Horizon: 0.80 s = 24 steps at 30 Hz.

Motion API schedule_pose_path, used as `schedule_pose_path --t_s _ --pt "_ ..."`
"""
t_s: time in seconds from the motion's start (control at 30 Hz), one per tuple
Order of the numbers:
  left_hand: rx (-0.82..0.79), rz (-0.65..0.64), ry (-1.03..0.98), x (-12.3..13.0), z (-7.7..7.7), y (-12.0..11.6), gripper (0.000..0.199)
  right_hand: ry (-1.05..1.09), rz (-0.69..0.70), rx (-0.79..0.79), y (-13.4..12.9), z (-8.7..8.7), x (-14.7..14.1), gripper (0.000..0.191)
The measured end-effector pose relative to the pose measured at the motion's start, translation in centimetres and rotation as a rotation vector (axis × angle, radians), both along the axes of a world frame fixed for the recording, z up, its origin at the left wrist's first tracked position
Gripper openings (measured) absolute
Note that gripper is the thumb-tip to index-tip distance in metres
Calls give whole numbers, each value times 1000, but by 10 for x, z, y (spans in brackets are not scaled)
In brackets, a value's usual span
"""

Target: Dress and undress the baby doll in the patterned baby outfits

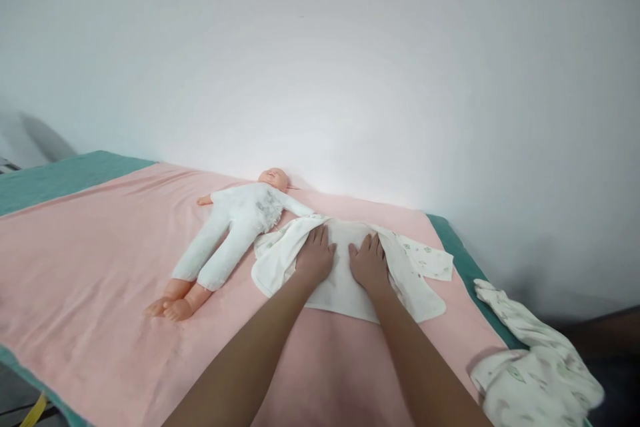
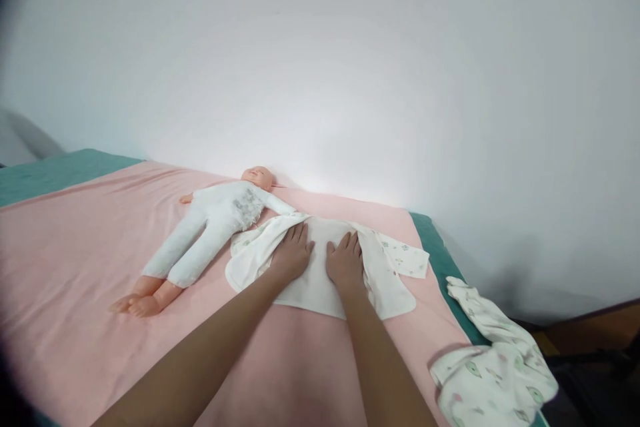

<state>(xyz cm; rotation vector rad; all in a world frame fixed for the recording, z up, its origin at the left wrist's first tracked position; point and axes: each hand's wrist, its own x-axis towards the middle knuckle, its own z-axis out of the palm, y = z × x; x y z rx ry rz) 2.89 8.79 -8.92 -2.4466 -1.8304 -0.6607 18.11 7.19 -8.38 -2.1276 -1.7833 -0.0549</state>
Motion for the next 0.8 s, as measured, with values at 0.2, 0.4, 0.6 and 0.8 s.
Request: schedule_pose_path --t_s 0.2,0.4,0.6,0.8 --pt "-41 61 -10 2 3 -20 62 -55 11 -57 -16 3 -4 73" --pt "-5 45 13 0 3 -36 59 -36 39 -89 -27 4 -4 74" --pt "-6 44 20 -2 1 -50 57 -31 70 -112 -44 6 -3 74" --pt "10 31 32 -4 0 -70 54 -34 101 -125 -66 9 -4 72"
